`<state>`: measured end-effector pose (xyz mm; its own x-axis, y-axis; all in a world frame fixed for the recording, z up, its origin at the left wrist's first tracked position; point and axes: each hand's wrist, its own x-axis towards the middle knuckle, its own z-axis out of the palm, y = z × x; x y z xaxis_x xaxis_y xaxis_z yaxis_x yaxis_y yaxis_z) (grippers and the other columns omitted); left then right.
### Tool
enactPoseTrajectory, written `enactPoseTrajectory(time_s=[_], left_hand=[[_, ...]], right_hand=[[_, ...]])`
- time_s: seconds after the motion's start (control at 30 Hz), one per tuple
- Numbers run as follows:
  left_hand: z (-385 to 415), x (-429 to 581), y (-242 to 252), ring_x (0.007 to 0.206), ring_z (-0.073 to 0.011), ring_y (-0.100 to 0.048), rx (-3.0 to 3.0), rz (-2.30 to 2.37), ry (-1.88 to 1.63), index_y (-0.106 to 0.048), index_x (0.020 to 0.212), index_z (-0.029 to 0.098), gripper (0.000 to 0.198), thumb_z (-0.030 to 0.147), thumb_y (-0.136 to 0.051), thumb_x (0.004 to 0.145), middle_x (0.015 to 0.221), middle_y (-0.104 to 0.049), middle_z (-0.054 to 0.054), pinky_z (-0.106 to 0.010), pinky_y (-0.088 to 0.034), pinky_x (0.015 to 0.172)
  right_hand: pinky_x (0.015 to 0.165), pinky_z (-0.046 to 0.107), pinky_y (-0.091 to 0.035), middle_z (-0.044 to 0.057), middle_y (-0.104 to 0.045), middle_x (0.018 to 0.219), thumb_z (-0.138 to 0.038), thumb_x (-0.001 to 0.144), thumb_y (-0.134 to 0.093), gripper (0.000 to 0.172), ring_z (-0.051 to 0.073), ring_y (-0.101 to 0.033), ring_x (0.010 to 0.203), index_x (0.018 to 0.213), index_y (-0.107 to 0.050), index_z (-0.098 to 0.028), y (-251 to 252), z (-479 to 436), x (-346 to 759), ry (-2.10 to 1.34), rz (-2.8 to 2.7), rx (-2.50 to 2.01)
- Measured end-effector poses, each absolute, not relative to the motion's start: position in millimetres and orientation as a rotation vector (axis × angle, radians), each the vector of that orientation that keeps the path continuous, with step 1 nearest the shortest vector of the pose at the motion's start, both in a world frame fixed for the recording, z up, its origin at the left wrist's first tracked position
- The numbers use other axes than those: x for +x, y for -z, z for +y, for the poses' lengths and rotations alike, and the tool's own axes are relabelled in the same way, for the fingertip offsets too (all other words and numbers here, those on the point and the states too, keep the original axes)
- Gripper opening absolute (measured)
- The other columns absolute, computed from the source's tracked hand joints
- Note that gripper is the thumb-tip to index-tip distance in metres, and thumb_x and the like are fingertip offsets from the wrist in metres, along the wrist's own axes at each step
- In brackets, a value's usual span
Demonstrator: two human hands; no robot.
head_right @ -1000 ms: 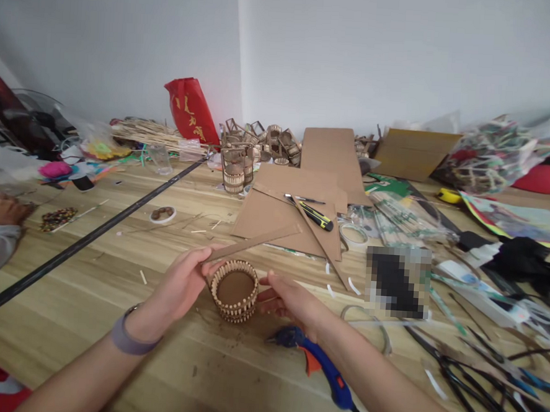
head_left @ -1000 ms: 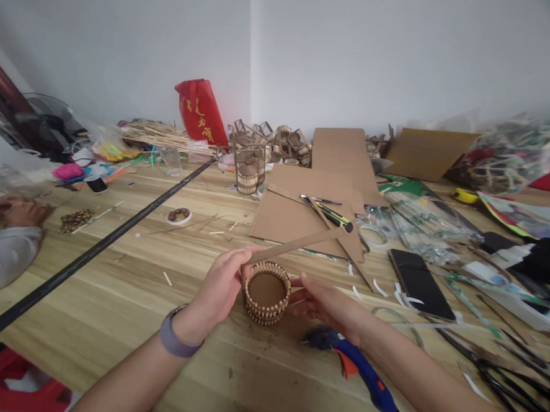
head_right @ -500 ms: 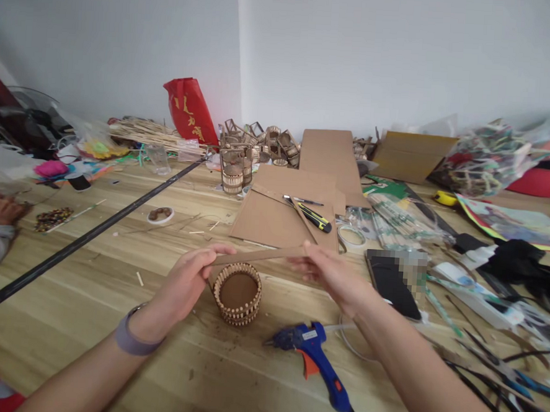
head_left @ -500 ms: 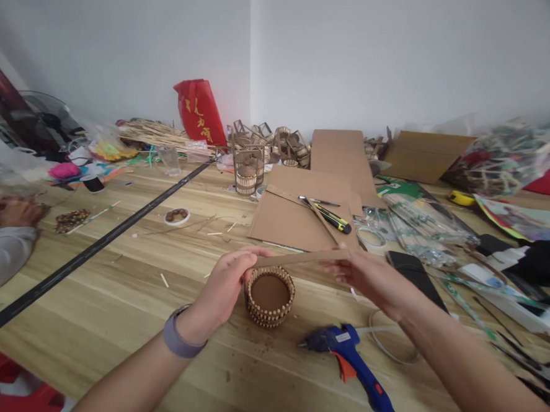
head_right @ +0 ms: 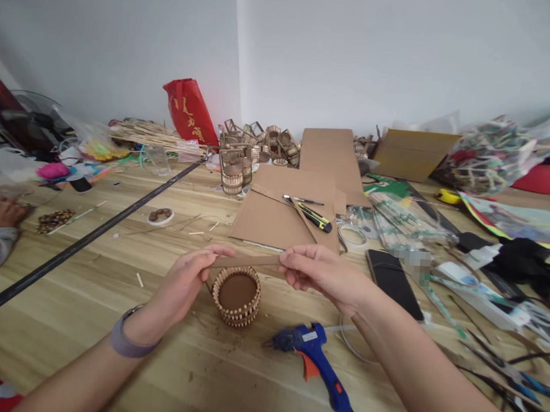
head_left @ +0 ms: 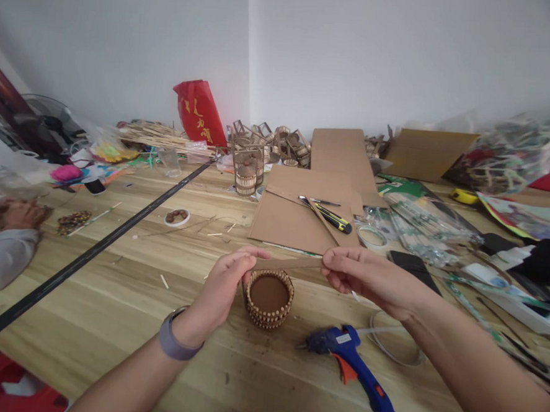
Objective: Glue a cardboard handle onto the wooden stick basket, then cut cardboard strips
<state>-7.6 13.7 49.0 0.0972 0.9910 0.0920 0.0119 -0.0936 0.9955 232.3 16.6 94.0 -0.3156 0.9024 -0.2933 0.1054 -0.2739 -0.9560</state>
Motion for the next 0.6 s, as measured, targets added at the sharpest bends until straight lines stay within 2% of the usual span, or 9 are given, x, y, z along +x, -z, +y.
enactPoseTrajectory(time_s=[0.1,0.2,0.3,0.4,0.47,0.53,0.6], left_hand=[[13,-9,-52,0.077,-0.0175,-0.055,1.366,1.129,-1.158,-0.067,0.070,0.019,0.022,0.032,-0.050,0.077,0.098,-0.070,-0.004,-0.030,-0.040,0.072],[14,-14,-58,0.089,-0.0206,-0.059,1.429,1.155,-1.077,-0.070,0.085,0.020,0.026,0.035,-0.050,0.079,0.100,-0.070,-0.004,-0.031,-0.042,0.079],[21,-20,-69,0.105,-0.0236,-0.059,1.592,1.159,-1.013,-0.069,0.080,0.021,0.023,0.038,-0.053,0.081,0.107,-0.070,-0.005,-0.034,-0.042,0.091],[32,-18,-89,0.107,-0.0237,-0.059,1.944,1.135,-0.975,-0.072,0.081,0.023,0.019,0.034,-0.056,0.082,0.105,-0.071,-0.004,-0.036,-0.039,0.097],[40,-10,-104,0.099,-0.0225,-0.060,2.141,1.115,-0.907,-0.073,0.081,0.024,0.018,0.030,-0.056,0.081,0.097,-0.073,-0.003,-0.034,-0.040,0.092],[48,1,-119,0.080,-0.0192,-0.060,2.225,1.107,-0.715,-0.072,0.077,0.022,0.018,0.029,-0.056,0.081,0.083,-0.071,-0.002,-0.028,-0.042,0.074],[55,13,-131,0.058,-0.0141,-0.050,2.242,1.076,-0.445,-0.066,0.065,0.020,0.026,0.033,-0.053,0.083,0.062,-0.060,0.001,-0.026,-0.033,0.057]], right_hand=[[0.051,0.026,-0.033,-0.003,-0.056,0.055,-0.052,0.062,-0.079,0.037,0.008,-0.044,0.051,0.062,-0.063,-0.018,-94,17,233,-1.681,-1.330,-1.282],[0.051,0.025,-0.033,-0.003,-0.057,0.057,-0.051,0.062,-0.080,0.037,0.007,-0.045,0.051,0.063,-0.063,-0.018,-93,17,234,-1.684,-1.321,-1.286],[0.051,0.025,-0.033,-0.003,-0.057,0.057,-0.051,0.063,-0.080,0.036,0.008,-0.045,0.052,0.063,-0.063,-0.018,-91,17,235,-1.676,-1.336,-1.293],[0.051,0.025,-0.033,-0.003,-0.056,0.056,-0.052,0.063,-0.079,0.036,0.008,-0.044,0.052,0.063,-0.063,-0.019,-91,19,234,-1.672,-1.362,-1.291],[0.051,0.025,-0.033,-0.003,-0.056,0.057,-0.053,0.063,-0.079,0.038,0.009,-0.045,0.052,0.062,-0.063,-0.019,-91,20,234,-1.658,-1.380,-1.297],[0.051,0.025,-0.032,-0.003,-0.057,0.057,-0.054,0.063,-0.078,0.038,0.008,-0.045,0.052,0.062,-0.063,-0.019,-91,20,234,-1.637,-1.403,-1.313],[0.050,0.025,-0.031,-0.003,-0.056,0.056,-0.054,0.063,-0.077,0.038,0.008,-0.044,0.051,0.062,-0.062,-0.019,-92,20,234,-1.619,-1.431,-1.331]])
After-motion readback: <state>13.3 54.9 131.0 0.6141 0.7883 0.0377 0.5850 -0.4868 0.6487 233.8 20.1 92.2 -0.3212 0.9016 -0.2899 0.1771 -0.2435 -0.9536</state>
